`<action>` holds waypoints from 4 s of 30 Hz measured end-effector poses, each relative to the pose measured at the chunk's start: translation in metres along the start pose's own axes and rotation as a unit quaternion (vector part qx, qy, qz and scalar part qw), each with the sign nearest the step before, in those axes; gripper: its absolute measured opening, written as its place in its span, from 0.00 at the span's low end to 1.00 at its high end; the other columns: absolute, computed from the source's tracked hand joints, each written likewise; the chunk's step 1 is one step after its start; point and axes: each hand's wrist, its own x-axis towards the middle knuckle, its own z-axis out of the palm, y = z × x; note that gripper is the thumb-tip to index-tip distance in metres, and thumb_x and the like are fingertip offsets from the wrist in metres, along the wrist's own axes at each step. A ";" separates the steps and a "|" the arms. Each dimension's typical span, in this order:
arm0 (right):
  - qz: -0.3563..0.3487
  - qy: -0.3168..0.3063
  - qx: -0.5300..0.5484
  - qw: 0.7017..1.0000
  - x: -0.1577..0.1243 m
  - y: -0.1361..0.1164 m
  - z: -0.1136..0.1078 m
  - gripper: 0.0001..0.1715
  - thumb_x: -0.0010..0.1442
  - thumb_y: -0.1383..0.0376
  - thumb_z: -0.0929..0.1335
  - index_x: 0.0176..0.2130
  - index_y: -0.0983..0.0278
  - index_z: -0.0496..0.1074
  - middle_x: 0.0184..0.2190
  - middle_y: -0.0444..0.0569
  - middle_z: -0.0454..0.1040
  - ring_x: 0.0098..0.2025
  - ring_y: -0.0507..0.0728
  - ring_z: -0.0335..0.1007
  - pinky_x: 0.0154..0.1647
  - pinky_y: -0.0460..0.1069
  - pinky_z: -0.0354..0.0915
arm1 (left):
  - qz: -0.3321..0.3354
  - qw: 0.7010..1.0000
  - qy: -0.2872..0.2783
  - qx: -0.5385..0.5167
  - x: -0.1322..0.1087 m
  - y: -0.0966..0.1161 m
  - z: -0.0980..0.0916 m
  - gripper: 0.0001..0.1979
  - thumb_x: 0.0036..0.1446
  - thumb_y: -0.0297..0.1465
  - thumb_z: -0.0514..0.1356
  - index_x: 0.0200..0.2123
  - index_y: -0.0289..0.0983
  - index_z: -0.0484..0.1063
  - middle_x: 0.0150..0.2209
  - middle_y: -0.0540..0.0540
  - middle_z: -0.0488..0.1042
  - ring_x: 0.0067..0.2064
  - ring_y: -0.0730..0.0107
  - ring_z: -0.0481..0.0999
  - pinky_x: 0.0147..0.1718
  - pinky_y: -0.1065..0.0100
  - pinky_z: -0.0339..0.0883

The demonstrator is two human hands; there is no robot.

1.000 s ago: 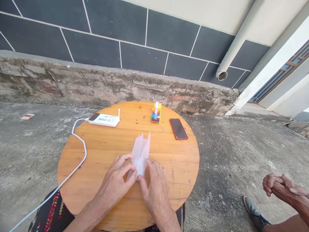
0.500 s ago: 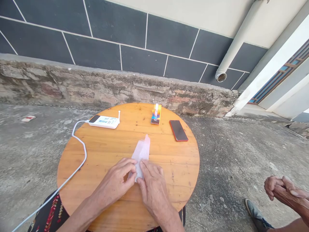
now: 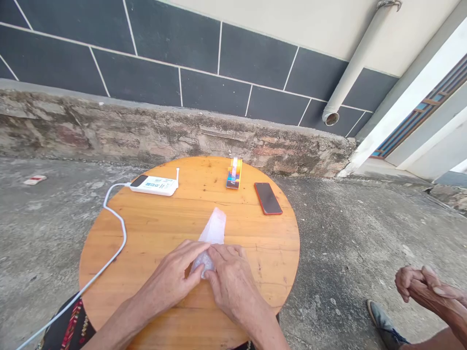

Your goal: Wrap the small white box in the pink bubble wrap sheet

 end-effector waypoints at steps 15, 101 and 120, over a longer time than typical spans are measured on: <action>-0.008 0.014 -0.075 0.997 -0.018 -0.005 0.018 0.25 0.59 0.69 0.64 0.56 0.68 0.63 0.55 0.58 0.67 0.53 0.64 0.63 0.54 0.62 0.60 | -0.063 0.998 -0.021 -0.022 0.001 -0.001 -0.002 0.13 0.51 0.22 0.55 0.39 0.39 0.70 0.36 0.48 0.73 0.40 0.64 0.73 0.39 0.63 0.68; -0.038 -0.023 -0.102 0.994 -0.008 -0.009 0.032 0.14 0.57 0.67 0.67 0.44 0.65 0.65 0.39 0.52 0.68 0.40 0.61 0.60 0.44 0.57 0.57 | -0.271 0.958 -0.087 0.019 0.034 -0.028 0.001 0.12 0.50 0.32 0.53 0.18 0.35 0.68 0.17 0.53 0.64 0.24 0.74 0.63 0.24 0.72 0.52; -0.040 -0.124 -0.063 0.989 0.013 -0.003 0.011 0.21 0.50 0.63 0.71 0.45 0.63 0.69 0.42 0.50 0.71 0.44 0.61 0.63 0.49 0.55 0.57 | -0.263 0.953 -0.126 0.081 0.024 -0.034 -0.012 0.06 0.48 0.30 0.58 0.22 0.38 0.73 0.24 0.50 0.74 0.27 0.71 0.69 0.24 0.72 0.50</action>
